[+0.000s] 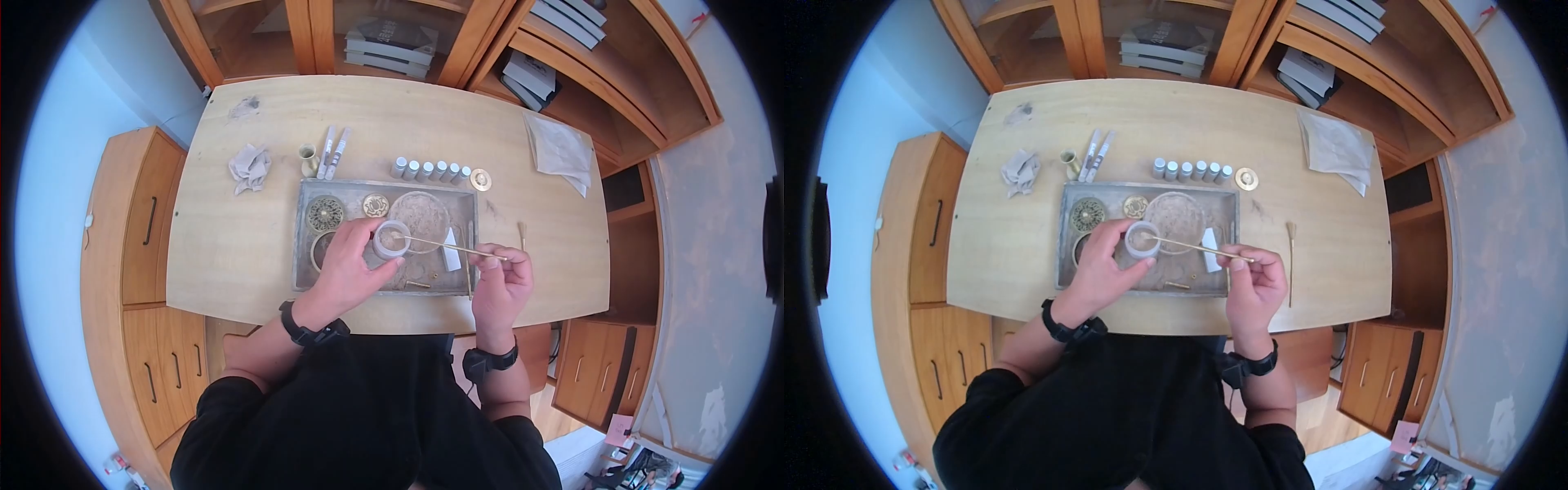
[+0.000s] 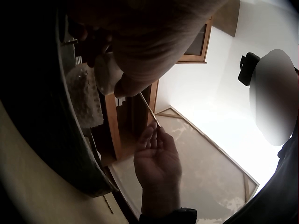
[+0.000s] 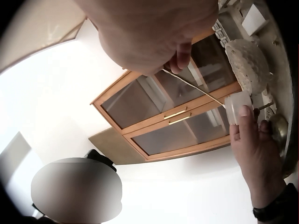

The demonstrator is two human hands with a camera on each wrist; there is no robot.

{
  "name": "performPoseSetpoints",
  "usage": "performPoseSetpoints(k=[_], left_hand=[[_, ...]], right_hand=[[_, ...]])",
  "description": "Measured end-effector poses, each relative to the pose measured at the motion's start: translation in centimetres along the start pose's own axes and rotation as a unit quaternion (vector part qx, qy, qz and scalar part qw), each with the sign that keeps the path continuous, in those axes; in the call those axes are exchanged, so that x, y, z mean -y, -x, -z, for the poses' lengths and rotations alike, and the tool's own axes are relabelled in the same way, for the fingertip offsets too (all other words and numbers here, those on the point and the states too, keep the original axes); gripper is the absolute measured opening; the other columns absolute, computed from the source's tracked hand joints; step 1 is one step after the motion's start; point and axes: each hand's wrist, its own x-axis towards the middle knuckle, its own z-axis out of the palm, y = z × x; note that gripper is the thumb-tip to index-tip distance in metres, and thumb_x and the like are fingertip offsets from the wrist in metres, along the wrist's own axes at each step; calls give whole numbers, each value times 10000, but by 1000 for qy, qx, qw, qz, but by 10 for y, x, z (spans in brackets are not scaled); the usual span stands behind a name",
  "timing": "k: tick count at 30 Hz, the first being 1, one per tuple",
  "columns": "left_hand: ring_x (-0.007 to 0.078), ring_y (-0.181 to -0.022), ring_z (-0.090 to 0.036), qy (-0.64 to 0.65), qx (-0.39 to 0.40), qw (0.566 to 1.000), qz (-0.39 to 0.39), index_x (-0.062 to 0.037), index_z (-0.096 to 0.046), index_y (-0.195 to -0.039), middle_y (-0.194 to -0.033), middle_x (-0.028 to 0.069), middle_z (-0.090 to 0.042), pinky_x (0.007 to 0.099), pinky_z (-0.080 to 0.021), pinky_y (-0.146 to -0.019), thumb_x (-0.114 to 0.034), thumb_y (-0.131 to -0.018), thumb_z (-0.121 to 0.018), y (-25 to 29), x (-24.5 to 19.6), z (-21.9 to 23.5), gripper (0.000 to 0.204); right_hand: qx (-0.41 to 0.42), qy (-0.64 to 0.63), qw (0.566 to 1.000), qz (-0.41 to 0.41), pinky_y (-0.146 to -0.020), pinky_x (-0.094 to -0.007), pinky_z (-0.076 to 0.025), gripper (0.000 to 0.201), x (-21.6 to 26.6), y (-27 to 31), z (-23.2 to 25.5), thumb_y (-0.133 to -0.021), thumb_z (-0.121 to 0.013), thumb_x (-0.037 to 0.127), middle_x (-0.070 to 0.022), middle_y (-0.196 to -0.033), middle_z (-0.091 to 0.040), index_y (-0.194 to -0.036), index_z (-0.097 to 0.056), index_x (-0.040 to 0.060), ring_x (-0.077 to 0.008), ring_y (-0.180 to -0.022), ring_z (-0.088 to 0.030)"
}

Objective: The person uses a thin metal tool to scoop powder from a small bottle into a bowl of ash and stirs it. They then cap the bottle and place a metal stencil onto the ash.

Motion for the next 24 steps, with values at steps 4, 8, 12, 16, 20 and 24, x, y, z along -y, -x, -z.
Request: performPoseSetpoints(k=[4, 8, 12, 16, 20, 24], left_hand=[[357, -1148, -627, 9, -3, 1000, 10, -19, -611, -1290, -1237, 175, -655, 440, -512, -992, -148, -778, -862, 1, -1, 1, 584], [355, -1146, -630, 2, -7, 1000, 5, -18, -614, -1287, -1236, 174, -661, 439, -513, -992, -145, -777, -863, 1, 0, 1, 582], [353, -1147, -633, 1, -8, 1000, 8, -20, -616, -1283, -1235, 171, -664, 440, -514, -991, -142, -774, -866, 1, -1, 1, 580], [352, -1145, -636, -6, -7, 1000, 13, -21, -620, -1277, -1230, 169, -667, 439, -516, -988, -136, -771, -868, 1, -2, 2, 575], [364, -1167, -602, 6, 9, 1000, 15, 2, -582, -1325, -1241, 185, -650, 467, -495, -1017, -163, -805, -849, 1, -2, 2, 608], [354, -1152, -604, 8, 9, 1000, 13, 3, -582, -1324, -1236, 183, -650, 457, -500, -1007, -163, -804, -851, 1, -1, 2, 609]], right_hand=[[11, 24, 1000, 15, -858, -353, -586, 119, 1, 3, -3, -1021, -629, -4, -200, -1109, -726, -1128, -585, 23, -218, -918, -717], [-29, -3, 999, 45, -885, -341, -590, 103, -2, -2, 6, -1025, -610, -22, -189, -1111, -736, -1116, -577, 13, -198, -934, -718], [-100, 45, 994, -2, -883, -317, -584, 101, -7, -10, 16, -1029, -632, 8, -166, -1111, -742, -1121, -591, 4, -172, -925, -715], [-112, 70, 991, -12, -880, -294, -579, 101, -16, -13, 26, -1029, -642, 23, -150, -1105, -749, -1118, -601, -2, -153, -923, -714], [-110, 78, 991, -19, -874, -287, -576, 93, -18, -11, 29, -1029, -639, 19, -146, -1100, -751, -1113, -607, -1, -152, -923, -714], [-100, 70, 992, -13, -865, -291, -579, 87, -21, -10, 31, -1027, -632, 10, -142, -1092, -750, -1111, -609, 0, -152, -916, -711]])
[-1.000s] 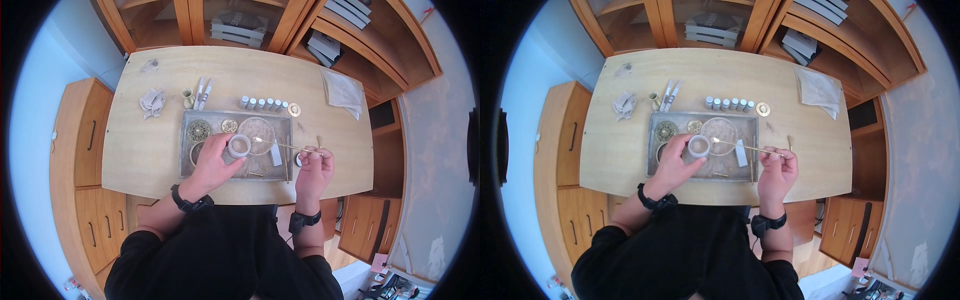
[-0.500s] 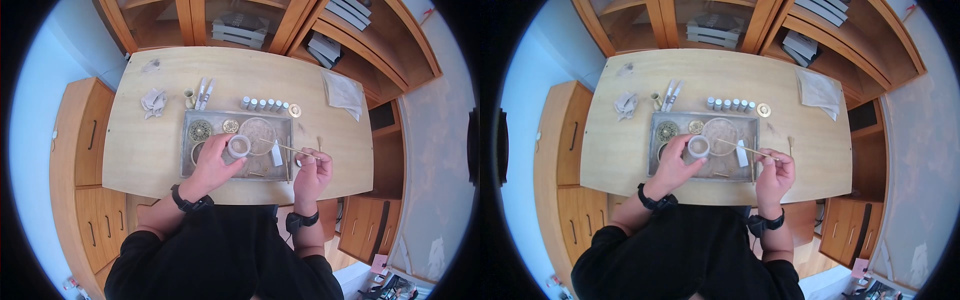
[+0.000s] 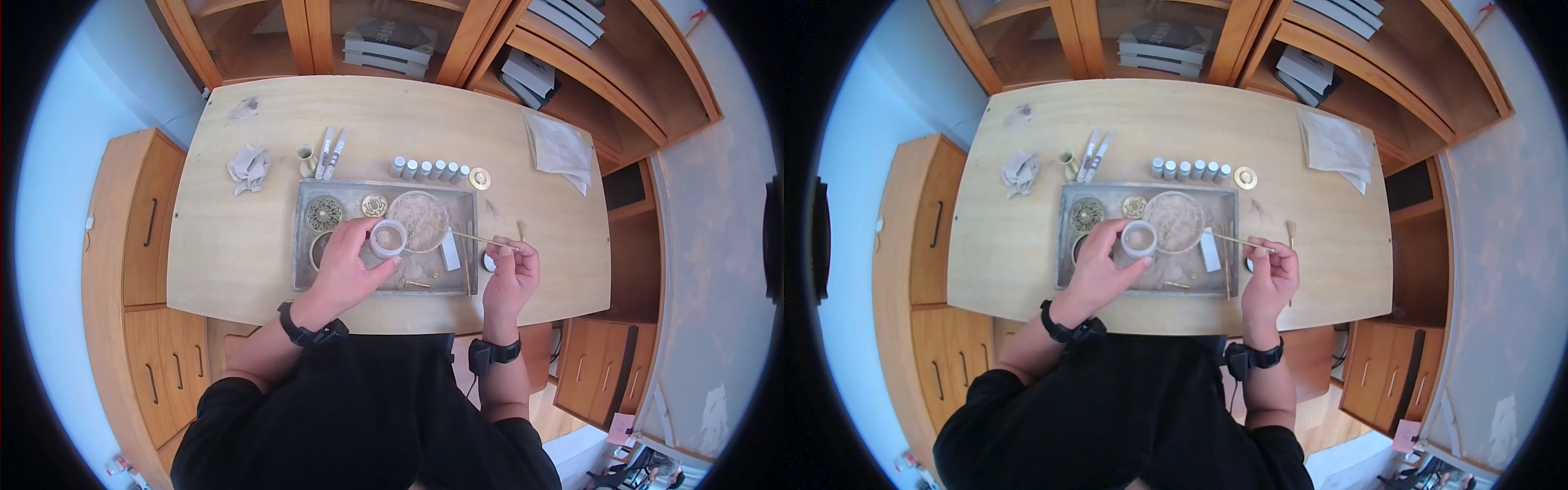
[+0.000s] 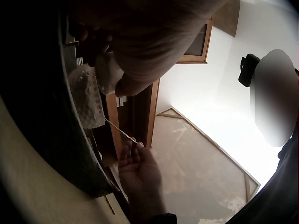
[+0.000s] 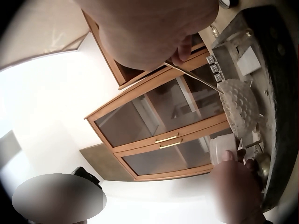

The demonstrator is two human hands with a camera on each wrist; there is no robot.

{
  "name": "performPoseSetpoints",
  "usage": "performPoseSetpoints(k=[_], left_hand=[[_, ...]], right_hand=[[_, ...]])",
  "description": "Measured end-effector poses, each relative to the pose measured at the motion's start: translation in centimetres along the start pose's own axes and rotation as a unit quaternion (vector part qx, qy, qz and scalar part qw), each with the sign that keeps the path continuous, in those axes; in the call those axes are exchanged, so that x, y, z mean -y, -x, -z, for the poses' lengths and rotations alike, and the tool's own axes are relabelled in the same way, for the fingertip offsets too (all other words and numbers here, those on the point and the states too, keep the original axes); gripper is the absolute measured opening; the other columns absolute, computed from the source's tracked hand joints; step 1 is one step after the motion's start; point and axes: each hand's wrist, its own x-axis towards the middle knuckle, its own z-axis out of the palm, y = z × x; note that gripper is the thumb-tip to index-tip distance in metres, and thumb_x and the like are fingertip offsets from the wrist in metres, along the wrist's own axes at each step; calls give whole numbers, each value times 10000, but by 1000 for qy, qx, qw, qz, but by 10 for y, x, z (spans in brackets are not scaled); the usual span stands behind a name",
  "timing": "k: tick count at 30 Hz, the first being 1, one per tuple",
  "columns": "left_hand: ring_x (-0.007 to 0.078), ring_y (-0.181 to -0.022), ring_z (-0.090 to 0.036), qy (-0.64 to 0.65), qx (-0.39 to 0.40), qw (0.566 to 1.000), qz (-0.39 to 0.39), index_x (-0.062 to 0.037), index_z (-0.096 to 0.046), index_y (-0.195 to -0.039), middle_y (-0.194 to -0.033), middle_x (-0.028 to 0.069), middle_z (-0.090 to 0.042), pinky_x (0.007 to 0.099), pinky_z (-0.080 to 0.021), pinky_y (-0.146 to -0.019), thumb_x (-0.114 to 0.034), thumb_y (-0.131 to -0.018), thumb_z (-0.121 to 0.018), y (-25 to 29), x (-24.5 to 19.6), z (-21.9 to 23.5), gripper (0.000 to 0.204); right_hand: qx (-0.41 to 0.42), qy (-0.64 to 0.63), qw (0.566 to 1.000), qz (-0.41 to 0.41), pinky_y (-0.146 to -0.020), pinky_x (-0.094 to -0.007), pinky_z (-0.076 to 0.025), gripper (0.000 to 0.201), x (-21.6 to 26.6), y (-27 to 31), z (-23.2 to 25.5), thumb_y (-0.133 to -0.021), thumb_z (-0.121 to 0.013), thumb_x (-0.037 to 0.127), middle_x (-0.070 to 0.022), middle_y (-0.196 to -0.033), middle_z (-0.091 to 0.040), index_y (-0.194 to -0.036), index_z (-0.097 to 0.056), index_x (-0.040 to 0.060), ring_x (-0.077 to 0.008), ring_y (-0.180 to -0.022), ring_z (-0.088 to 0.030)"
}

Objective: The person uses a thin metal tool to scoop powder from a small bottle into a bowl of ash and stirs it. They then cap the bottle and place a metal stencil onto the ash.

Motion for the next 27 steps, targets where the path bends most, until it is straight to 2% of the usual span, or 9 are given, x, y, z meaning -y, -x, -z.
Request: performPoseSetpoints(k=[5, 17, 27], left_hand=[[350, -1146, -605, 0, 1, 1000, 3, 1, -583, -1321, -1231, 182, -650, 452, -503, -1003, -157, -801, -852, 0, -1, 0, 606], [367, -1181, -600, -3, 6, 1000, 2, 2, -588, -1319, -1243, 194, -645, 463, -495, -1023, -148, -798, -854, 1, -3, -1, 604], [347, -1161, -622, 8, -8, 1000, 0, -25, -614, -1292, -1248, 166, -649, 435, -504, -1007, -138, -780, -856, 0, -1, -1, 577]], right_hand=[[-19, -18, 999, -19, -851, -324, -579, 82, -3, 0, 2, -1042, -629, 36, -150, -1084, -735, -1119, -615, 12, -178, -897, -700], [12, -157, 987, -22, -831, -334, -585, 106, 24, 4, -19, -1024, -638, 10, -164, -1052, -733, -1123, -600, 15, -196, -881, -702], [88, -71, 994, -1, -885, -337, -589, 111, 21, 18, -33, -1013, -610, -41, -184, -1079, -740, -1102, -572, 12, -191, -915, -718]])
